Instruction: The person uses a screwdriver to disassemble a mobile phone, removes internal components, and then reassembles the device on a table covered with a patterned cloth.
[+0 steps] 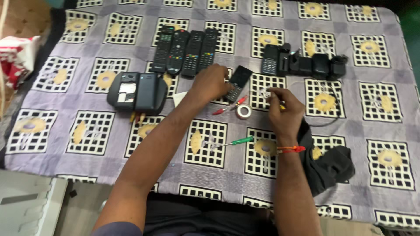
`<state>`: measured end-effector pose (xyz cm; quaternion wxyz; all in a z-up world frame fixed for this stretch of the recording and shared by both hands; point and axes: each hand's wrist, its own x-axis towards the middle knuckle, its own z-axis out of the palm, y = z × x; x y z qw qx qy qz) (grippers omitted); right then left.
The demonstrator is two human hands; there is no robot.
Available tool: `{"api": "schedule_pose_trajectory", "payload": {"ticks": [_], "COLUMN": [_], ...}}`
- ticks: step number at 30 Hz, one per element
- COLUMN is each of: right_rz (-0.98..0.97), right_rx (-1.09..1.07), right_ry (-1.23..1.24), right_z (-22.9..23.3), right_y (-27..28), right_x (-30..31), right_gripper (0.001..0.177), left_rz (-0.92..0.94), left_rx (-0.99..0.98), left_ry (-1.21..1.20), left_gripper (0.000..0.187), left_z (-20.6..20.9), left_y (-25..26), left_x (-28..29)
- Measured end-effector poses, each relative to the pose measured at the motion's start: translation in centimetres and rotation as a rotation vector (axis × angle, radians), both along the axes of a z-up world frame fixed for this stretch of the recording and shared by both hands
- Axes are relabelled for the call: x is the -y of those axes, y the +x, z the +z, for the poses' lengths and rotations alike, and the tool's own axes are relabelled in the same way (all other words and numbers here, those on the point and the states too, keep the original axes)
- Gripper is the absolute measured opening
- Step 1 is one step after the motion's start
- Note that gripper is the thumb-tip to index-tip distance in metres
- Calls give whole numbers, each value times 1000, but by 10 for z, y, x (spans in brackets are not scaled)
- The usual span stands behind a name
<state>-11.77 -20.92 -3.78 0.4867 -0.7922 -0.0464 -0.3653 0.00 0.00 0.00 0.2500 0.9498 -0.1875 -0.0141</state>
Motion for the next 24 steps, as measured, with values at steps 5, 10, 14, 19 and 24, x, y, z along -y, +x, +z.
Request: {"api": "schedule_pose_trajectory", "payload": {"ticks": [5, 10, 14, 19, 24], "right_rz": [4, -17, -13, -10, -12], "right_rx": [21, -12, -19, -33, -40], "right_ry": [-61, -71, -82, -76, -82], "right_z": [2, 2, -2, -3, -3], "right_y": [-3, -2, -1, 1, 0], "right_x": [-2, -4, -2, -2, -2], "right_gripper": [15, 16, 16, 15, 16], "left_rz": [36, -33, -39, -37, -73], "left_rx": [375, 214, 259, 348, 410], "left_ry": [-124, 200, 195, 139, 64], "left_gripper": [35, 58, 53, 44, 41], "left_z": [-1, 5, -15, -34, -45], "left_y": [42, 55, 55, 47, 42], "left_x": [-64, -90, -87, -72, -67]}}
